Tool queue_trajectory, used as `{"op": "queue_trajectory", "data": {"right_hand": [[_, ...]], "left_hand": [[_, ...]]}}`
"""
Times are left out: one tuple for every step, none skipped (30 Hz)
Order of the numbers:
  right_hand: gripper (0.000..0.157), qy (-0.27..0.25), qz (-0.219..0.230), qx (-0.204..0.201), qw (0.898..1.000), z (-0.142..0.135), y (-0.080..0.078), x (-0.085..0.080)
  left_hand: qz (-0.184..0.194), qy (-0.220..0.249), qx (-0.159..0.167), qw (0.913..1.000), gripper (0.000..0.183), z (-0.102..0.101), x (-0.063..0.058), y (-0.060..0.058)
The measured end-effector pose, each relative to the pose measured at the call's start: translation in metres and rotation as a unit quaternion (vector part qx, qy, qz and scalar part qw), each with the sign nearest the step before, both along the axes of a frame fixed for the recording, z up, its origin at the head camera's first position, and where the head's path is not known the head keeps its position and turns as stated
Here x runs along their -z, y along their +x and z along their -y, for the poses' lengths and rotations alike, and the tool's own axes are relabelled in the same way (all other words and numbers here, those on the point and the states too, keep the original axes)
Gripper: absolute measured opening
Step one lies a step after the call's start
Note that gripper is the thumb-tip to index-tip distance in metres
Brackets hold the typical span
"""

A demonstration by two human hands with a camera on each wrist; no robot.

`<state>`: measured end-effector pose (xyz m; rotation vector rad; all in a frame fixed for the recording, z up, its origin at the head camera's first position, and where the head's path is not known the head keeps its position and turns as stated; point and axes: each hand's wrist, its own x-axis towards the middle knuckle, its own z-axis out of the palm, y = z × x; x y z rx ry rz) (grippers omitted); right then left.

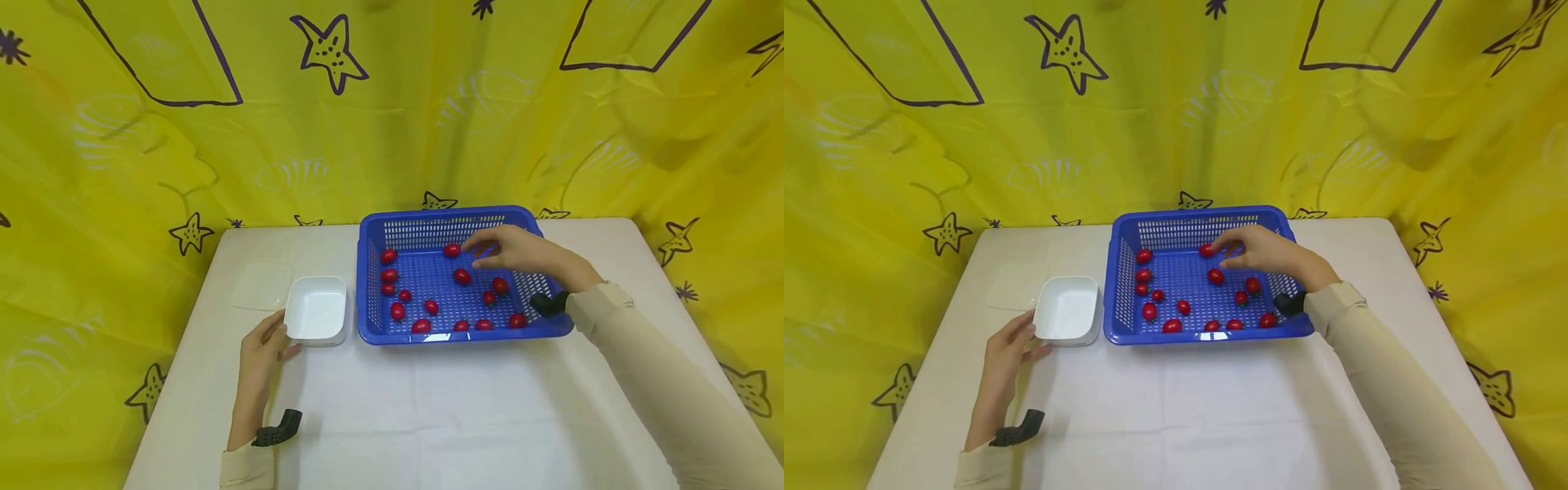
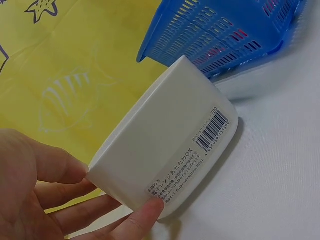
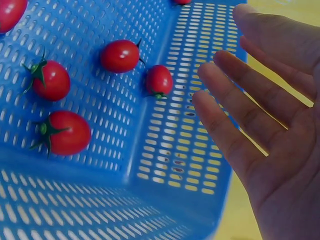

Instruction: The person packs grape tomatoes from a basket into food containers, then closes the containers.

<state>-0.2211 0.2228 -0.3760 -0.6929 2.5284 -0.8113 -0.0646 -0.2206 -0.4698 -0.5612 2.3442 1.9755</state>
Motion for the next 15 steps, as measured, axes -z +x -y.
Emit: {"op": "queue_trajectory", "data": {"right_hand": [[0.035,0.002,0.006,-0.002,1.000,0.001,-0.002,0.001],[0.035,0.003,0.012,0.000,1.000,0.002,-0.003,0.003],[0.036,0.005,0.015,-0.001,1.000,0.003,-0.005,0.005],[0.036,0.004,0.019,-0.002,1.000,0.004,-0.006,0.007],[0.036,0.005,0.024,0.000,1.000,0.005,-0.008,0.009],[0.037,0.004,0.029,0.000,1.000,0.005,-0.009,0.011],[0.037,0.003,0.034,0.000,0.999,0.006,-0.010,0.014],[0.037,0.000,0.037,0.000,0.999,0.006,-0.011,0.016],[0.037,-0.003,0.042,-0.003,0.999,0.007,-0.012,0.018],[0.038,-0.004,0.046,-0.002,0.999,0.008,-0.013,0.020],[0.038,-0.005,0.050,-0.002,0.999,0.008,-0.014,0.022],[0.038,-0.004,0.052,-0.002,0.999,0.009,-0.014,0.024],[0.039,-0.003,0.055,-0.003,0.998,0.009,-0.015,0.026],[0.039,-0.002,0.057,-0.004,0.998,0.009,-0.016,0.028],[0.039,0.001,0.060,-0.004,0.998,0.010,-0.016,0.031]], "left_hand": [[0.001,0.004,-0.001,1.0000,0.042,0.000,0.000,0.000],[0.003,0.007,-0.002,1.0000,0.041,0.000,0.000,0.000],[0.004,0.010,-0.002,0.9999,0.041,0.000,0.000,0.000],[0.004,0.012,-0.003,0.9999,0.041,0.000,0.000,0.000],[0.004,0.013,-0.003,0.9999,0.041,0.000,0.001,0.000],[0.004,0.016,-0.003,0.9999,0.041,0.000,0.001,0.000],[0.004,0.019,-0.004,0.9998,0.041,0.001,0.002,0.000],[0.003,0.025,-0.005,0.9997,0.040,0.001,0.003,0.000],[0.002,0.030,-0.006,0.9995,0.041,0.001,0.004,0.000],[0.001,0.037,-0.007,0.9993,0.040,0.002,0.004,0.000],[0.000,0.045,-0.009,0.9990,0.040,0.002,0.005,0.000],[-0.001,0.054,-0.011,0.9985,0.040,0.003,0.006,0.000],[0.000,0.059,-0.013,0.9982,0.040,0.003,0.006,0.000],[0.001,0.065,-0.015,0.9978,0.040,0.004,0.007,0.001],[0.002,0.070,-0.015,0.9975,0.041,0.004,0.008,0.001]]}}
